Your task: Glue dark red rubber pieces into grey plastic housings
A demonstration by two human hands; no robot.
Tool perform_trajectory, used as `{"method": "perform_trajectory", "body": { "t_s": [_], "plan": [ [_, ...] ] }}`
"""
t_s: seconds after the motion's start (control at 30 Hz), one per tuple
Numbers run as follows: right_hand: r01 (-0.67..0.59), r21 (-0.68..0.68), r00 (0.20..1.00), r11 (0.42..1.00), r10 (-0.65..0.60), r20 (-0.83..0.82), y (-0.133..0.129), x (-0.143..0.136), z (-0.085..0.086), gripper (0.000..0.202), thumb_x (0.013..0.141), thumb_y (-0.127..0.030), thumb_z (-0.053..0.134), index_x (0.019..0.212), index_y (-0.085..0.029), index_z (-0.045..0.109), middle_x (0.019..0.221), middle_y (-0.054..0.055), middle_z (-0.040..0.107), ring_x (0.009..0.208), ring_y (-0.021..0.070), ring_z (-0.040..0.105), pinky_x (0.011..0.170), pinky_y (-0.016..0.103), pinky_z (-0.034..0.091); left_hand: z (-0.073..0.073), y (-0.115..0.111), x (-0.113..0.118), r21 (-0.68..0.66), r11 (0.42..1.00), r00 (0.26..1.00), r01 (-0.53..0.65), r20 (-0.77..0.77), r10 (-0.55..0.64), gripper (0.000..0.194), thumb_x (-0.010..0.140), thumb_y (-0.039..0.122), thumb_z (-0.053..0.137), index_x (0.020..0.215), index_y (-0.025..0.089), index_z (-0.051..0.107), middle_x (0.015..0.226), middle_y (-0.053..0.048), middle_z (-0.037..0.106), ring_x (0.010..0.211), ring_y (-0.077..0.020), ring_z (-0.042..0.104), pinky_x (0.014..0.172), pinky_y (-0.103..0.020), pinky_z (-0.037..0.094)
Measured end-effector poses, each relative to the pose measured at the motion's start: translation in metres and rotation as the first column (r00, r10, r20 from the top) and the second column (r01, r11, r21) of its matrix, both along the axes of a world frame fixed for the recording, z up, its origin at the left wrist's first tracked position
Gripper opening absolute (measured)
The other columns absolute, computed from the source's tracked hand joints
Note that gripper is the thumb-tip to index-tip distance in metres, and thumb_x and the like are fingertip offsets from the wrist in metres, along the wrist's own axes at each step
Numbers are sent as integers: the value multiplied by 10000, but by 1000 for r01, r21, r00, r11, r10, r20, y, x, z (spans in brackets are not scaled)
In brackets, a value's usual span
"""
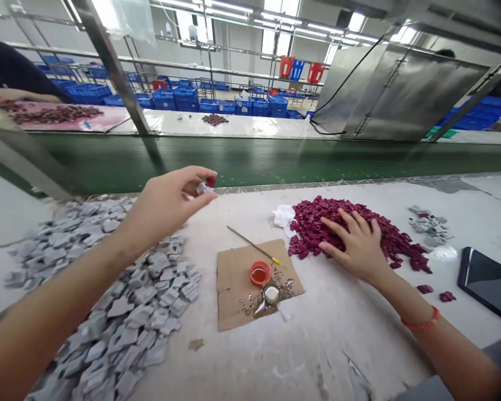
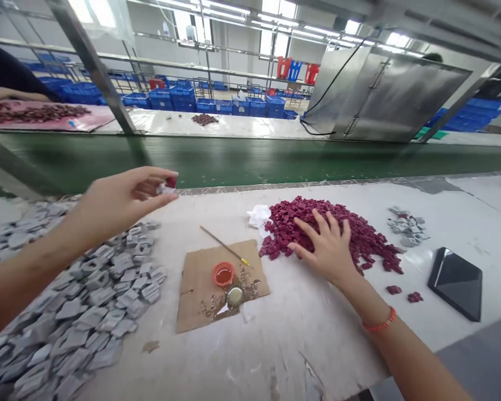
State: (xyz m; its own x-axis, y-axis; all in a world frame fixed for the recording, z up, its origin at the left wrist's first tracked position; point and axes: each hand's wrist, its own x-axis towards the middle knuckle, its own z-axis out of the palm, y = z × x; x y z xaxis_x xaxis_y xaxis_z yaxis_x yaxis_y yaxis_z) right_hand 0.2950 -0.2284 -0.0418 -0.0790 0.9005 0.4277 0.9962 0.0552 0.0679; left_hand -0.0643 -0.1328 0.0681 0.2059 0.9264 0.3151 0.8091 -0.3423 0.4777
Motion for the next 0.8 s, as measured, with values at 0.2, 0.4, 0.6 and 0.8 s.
{"method": "perform_trajectory", "body": {
  "t_s": [0.2,0.4,0.6,0.8],
  "plan": [
    [-83,-54,997,995,82,-16,-26,-16,-8,289,932,-440,446,1098,-282,620,1299,62,551,1264,332,402,946,558,354,-27,123,37,-115,989,988,-96,-136,80,288,891,287,593,1157,178,594,1100,-77,650,950,-216,638,789,-375,530],
    [-336,-104,940,936,340,20,-74,-12,-16,319,848,-411,604,1139,-279,610,1326,27,541,1271,292,402,1036,491,250,-68,170,51,-156,979,962,-132,-260,88,299,911,297,583,1181,168,572,1225,-90,586,1049,-234,606,866,-446,521],
    [-393,27,917,919,394,-59,-86,-15,-10,434,729,-424,726,1116,-248,639,1211,66,598,1231,342,409,1132,600,80,-80,174,54,-171,981,949,-95,-311,38,352,914,301,573,1246,189,537,1323,-103,526,1140,-263,556,938,-498,472],
    [-376,116,910,919,390,-140,-67,-46,-8,262,826,-387,644,1037,-234,671,1041,73,651,1011,288,524,1094,575,253,-22,67,14,-98,992,938,79,-330,-108,422,875,331,551,1288,249,526,1305,-71,565,1287,-306,413,1026,-429,367]
  ]
}}
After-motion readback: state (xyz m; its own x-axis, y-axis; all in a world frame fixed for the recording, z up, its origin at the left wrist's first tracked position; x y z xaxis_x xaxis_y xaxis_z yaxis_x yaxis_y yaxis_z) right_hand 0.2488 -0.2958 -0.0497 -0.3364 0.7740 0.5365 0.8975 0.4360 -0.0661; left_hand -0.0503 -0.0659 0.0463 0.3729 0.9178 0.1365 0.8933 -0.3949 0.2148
